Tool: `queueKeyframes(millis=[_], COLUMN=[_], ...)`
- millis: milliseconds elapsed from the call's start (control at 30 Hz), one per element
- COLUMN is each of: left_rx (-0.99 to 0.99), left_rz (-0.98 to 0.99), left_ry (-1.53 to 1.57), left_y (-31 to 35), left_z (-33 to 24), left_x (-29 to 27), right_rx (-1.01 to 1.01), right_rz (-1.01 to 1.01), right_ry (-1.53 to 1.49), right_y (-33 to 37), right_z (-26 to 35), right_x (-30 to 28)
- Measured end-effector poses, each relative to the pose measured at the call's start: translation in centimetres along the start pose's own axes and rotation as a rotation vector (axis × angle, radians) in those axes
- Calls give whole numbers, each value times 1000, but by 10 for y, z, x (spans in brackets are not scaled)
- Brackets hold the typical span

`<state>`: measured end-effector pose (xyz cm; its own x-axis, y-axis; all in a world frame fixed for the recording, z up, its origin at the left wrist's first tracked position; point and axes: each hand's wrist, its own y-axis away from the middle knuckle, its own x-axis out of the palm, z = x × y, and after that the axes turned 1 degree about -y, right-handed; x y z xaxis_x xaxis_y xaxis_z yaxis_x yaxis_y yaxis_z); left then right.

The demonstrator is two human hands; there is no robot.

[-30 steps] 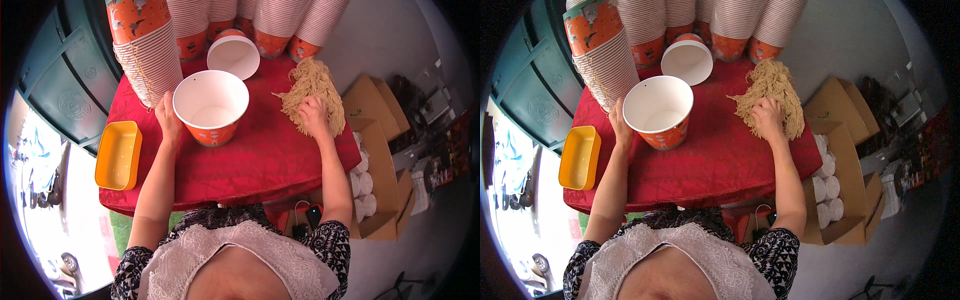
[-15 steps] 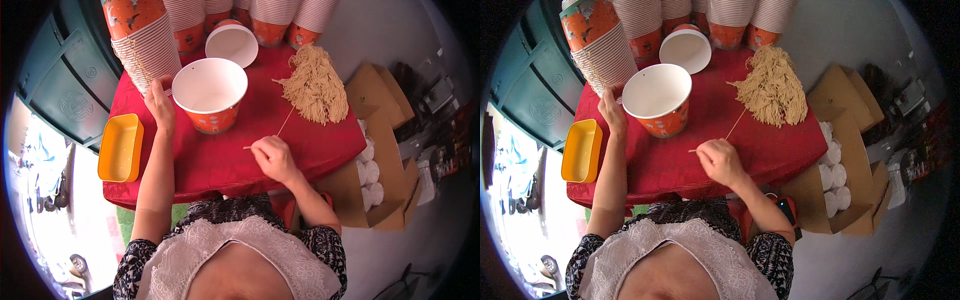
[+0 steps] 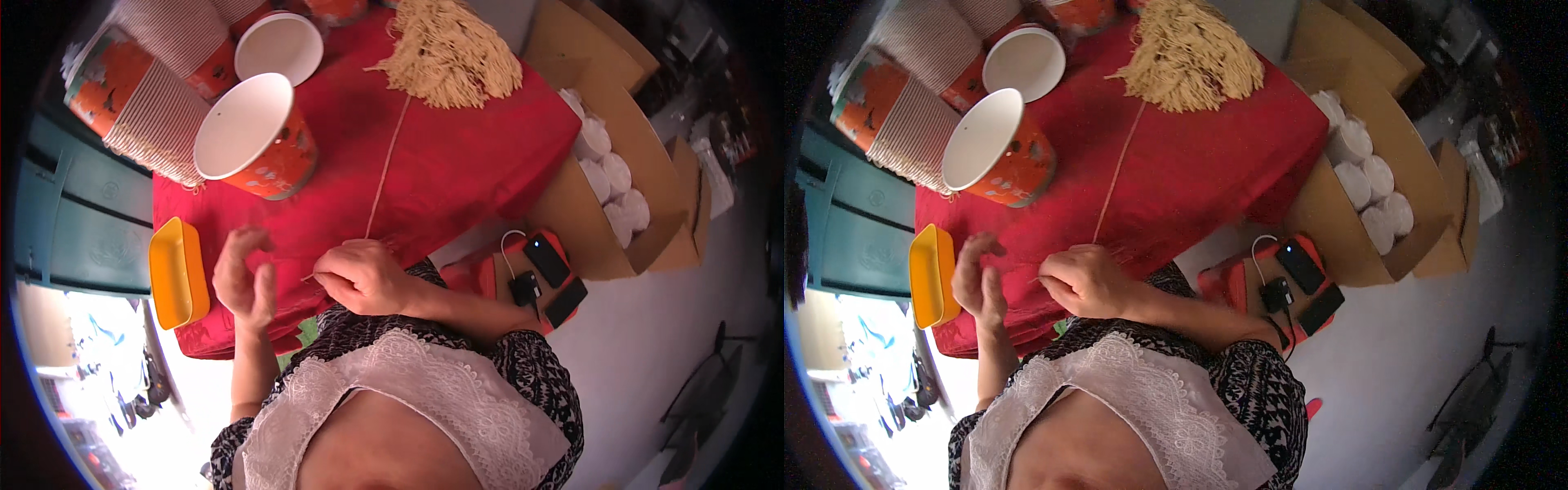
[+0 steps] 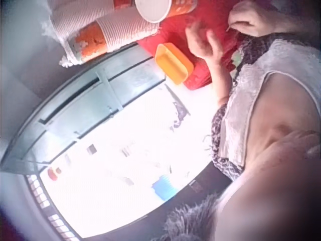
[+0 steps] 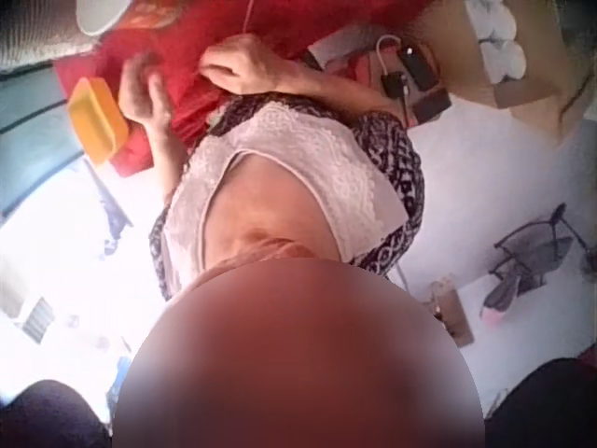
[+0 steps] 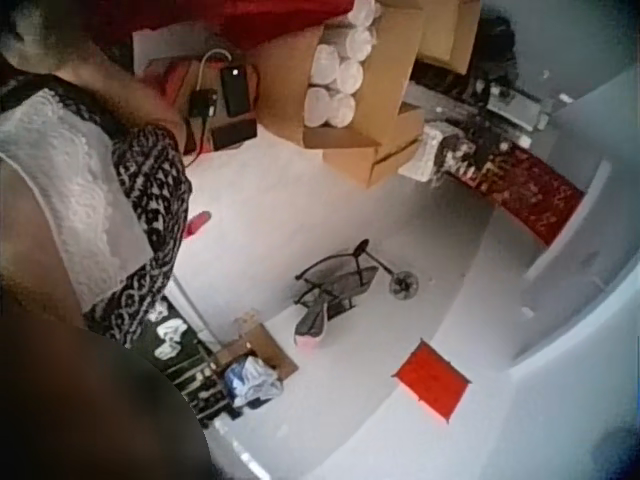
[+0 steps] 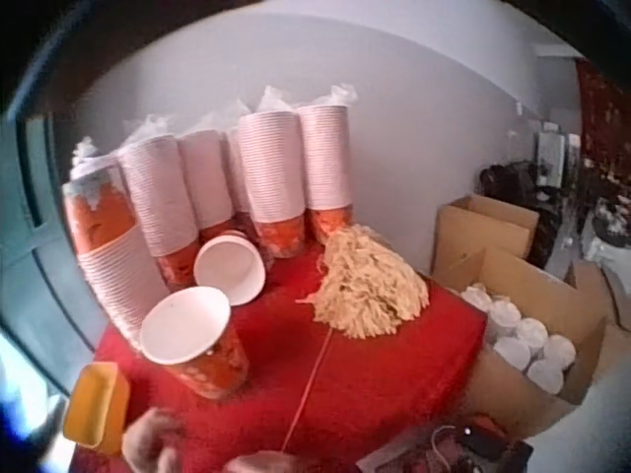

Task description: Attaching string handles to large paper tubs by threading them through pre-drilled holes and knotting them.

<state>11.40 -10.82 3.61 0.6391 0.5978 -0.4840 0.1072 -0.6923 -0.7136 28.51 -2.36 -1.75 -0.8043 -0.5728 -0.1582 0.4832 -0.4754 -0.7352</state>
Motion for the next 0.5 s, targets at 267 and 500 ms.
queueKeyframes(millis=[267,500], left_rx=[-309,-283], left_rz=[107,116], left_ry=[25,-12], left_y=[53,75], left_z=[2,-19], left_x=[9,4], right_rx=[20,17], right_rz=[-7,-30], right_ry=[-47,-81], right_y=[34,49], right_z=[7,16], right_x=[22,30])
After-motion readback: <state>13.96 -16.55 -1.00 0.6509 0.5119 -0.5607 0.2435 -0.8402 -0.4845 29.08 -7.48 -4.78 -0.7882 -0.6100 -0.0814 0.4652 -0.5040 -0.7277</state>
